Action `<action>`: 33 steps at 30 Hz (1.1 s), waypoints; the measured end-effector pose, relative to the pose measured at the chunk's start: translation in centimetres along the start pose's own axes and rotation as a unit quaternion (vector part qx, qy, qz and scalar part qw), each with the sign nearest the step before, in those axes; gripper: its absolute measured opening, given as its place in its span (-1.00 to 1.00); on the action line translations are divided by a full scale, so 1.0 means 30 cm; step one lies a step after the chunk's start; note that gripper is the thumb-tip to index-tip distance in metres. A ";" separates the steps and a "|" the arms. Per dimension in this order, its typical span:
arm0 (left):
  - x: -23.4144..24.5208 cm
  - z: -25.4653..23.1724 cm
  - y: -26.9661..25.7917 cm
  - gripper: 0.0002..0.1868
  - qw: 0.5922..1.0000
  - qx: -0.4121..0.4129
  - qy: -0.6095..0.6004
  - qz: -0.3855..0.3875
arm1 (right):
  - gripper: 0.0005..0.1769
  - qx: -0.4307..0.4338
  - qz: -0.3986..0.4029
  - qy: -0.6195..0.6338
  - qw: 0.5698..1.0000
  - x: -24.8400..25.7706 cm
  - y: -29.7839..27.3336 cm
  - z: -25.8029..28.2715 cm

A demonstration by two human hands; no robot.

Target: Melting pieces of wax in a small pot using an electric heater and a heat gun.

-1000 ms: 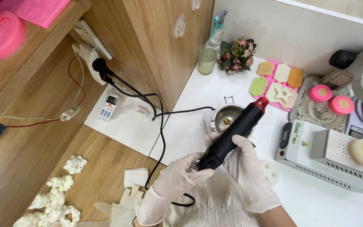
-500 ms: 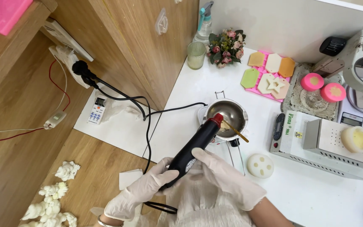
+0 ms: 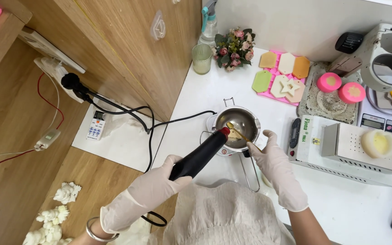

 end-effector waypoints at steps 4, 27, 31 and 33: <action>0.042 -0.094 -0.017 -0.32 0.995 0.023 0.094 -0.022 | -0.40 -0.015 0.034 0.001 0.999 -0.044 0.014 0.025; 0.156 -0.337 0.038 -0.55 0.966 -0.075 0.243 -0.047 | -0.79 0.199 -0.092 -0.121 0.968 0.036 0.104 0.007; 0.185 -0.406 0.042 -0.62 0.945 -0.095 0.309 -0.045 | -0.82 0.138 -0.046 -0.206 0.968 0.016 0.136 -0.024; 0.203 -0.430 0.056 -0.62 0.936 -0.097 0.336 -0.036 | -0.84 0.138 -0.050 -0.201 0.968 0.037 0.117 -0.007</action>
Point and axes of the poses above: each hand's wrist, its own y-axis towards the middle knuckle, its own x-axis out of the back of the hand, z = x × y, the point moved 4 cm from there along y, towards the middle knuckle, and after that the axes turned 3 degrees about -y, right-handed, at the moved point
